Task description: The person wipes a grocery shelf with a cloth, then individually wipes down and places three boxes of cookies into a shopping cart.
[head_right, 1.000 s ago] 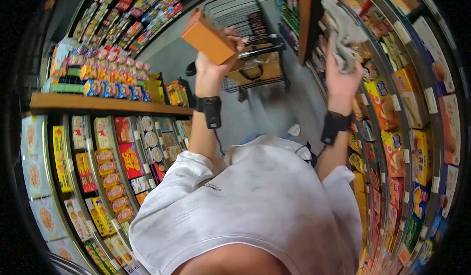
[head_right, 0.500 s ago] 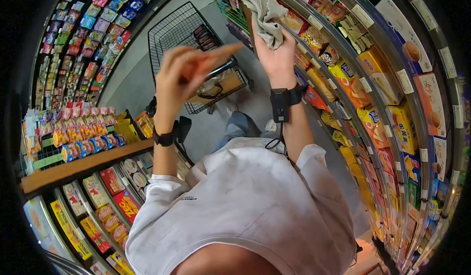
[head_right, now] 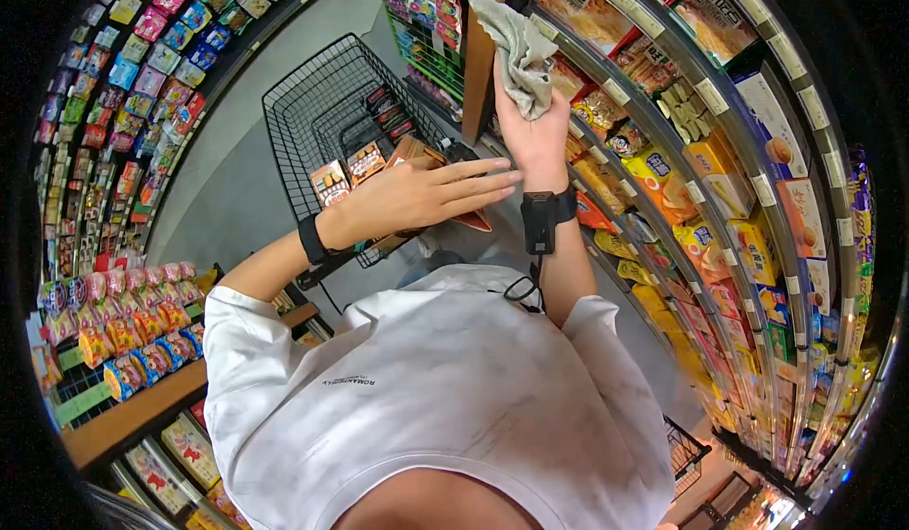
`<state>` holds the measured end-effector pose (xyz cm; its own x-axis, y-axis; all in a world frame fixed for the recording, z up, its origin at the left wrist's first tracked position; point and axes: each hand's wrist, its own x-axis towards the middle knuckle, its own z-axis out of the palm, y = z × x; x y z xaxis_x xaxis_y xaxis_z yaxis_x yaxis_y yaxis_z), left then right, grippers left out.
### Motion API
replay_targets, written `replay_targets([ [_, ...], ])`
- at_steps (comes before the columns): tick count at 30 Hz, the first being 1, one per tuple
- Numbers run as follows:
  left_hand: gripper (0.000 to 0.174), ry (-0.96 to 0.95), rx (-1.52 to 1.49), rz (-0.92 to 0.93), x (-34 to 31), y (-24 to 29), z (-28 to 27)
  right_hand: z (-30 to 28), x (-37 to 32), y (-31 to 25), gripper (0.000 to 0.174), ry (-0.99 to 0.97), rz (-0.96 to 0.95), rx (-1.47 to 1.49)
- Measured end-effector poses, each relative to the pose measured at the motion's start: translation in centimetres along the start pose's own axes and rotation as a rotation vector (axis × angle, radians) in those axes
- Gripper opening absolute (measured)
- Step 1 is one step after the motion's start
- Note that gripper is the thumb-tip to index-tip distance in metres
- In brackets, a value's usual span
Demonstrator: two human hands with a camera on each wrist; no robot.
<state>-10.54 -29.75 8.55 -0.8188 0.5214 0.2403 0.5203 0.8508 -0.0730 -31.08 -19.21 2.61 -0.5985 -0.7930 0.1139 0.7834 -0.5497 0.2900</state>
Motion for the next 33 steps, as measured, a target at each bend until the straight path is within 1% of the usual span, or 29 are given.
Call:
replay_targets([
  [2, 0.067, -0.011, -0.014, 0.012, 0.4, -0.4, 0.0, -0.5, 0.4, 0.2, 0.048, 0.015, -0.017, 0.0],
  [4, 0.066, 0.065, -0.035, 0.003, 0.7, -0.5, 1.0, -1.1, 1.0, 0.4, 0.05, -0.023, 0.0, -0.101],
  [6, 0.064, 0.058, -0.006, -0.005, 1.2, -0.7, 1.7, -1.1, 1.8, 0.4, 0.051, -0.044, 0.03, -0.074],
  [8, 0.063, 0.038, 0.033, 0.003, 1.8, -1.0, 2.0, -0.9, 2.5, 0.5, 0.052, 0.018, 0.031, 0.065],
  [12, 0.058, 0.014, -0.006, 0.03, 2.9, -1.2, 2.4, 0.1, 3.2, 0.1, 0.05, -0.045, 0.029, 0.122],
  [13, 0.059, 0.024, 0.02, 0.023, 3.2, -1.3, 2.5, 0.1, 3.6, 0.0, 0.049, -0.065, 0.018, 0.074],
  [14, 0.059, 0.035, 0.05, 0.015, 3.5, -1.6, 2.4, 0.4, 3.8, -0.2, 0.049, -0.074, 0.016, 0.079],
  [16, 0.06, 0.009, 0.064, 0.013, 4.1, -1.9, 2.0, 1.1, 4.1, -0.2, 0.05, -0.097, 0.071, 0.137],
  [18, 0.06, -0.016, 0.074, 0.003, 4.3, -2.1, 2.1, 1.1, 4.5, -0.2, 0.049, -0.11, 0.078, 0.122],
  [19, 0.061, 0.001, 0.067, -0.003, 4.3, -2.4, 2.5, 1.1, 4.8, -0.2, 0.049, -0.123, 0.08, 0.103],
  [24, 0.068, 0.035, 0.046, -0.068, 4.9, -2.8, 2.1, 0.8, 6.0, -0.9, 0.047, -0.107, 0.121, 0.102],
  [26, 0.069, -0.015, 0.045, -0.066, 5.0, -2.9, 1.8, 1.3, 5.8, -0.5, 0.047, -0.093, 0.125, 0.088],
  [27, 0.069, -0.016, 0.047, -0.07, 4.9, -3.1, 1.6, 2.5, 5.0, 0.5, 0.044, -0.064, -0.118, -0.841],
  [28, 0.068, 0.034, 0.009, -0.094, 4.8, -3.4, 1.4, 3.1, 4.6, 1.2, 0.042, -0.027, -0.376, -1.765],
  [29, 0.067, 0.083, -0.024, -0.125, 4.6, -3.7, 1.2, 2.7, 4.7, 0.3, 0.04, 0.015, -0.401, -1.881],
  [30, 0.061, 0.28, -0.134, -0.243, 4.0, -4.3, 1.4, 2.4, 4.9, -1.1, 0.038, 0.049, -0.419, -1.992],
  [32, 0.057, 0.474, -0.12, -0.453, 2.0, -6.4, -0.7, 5.4, 5.7, -1.8, 0.035, 0.214, -0.309, -1.086],
  [33, 0.052, 0.579, -0.162, -0.6, 0.3, -7.6, -0.8, 6.0, 5.7, -2.5, 0.036, 0.044, -0.396, -1.452],
])
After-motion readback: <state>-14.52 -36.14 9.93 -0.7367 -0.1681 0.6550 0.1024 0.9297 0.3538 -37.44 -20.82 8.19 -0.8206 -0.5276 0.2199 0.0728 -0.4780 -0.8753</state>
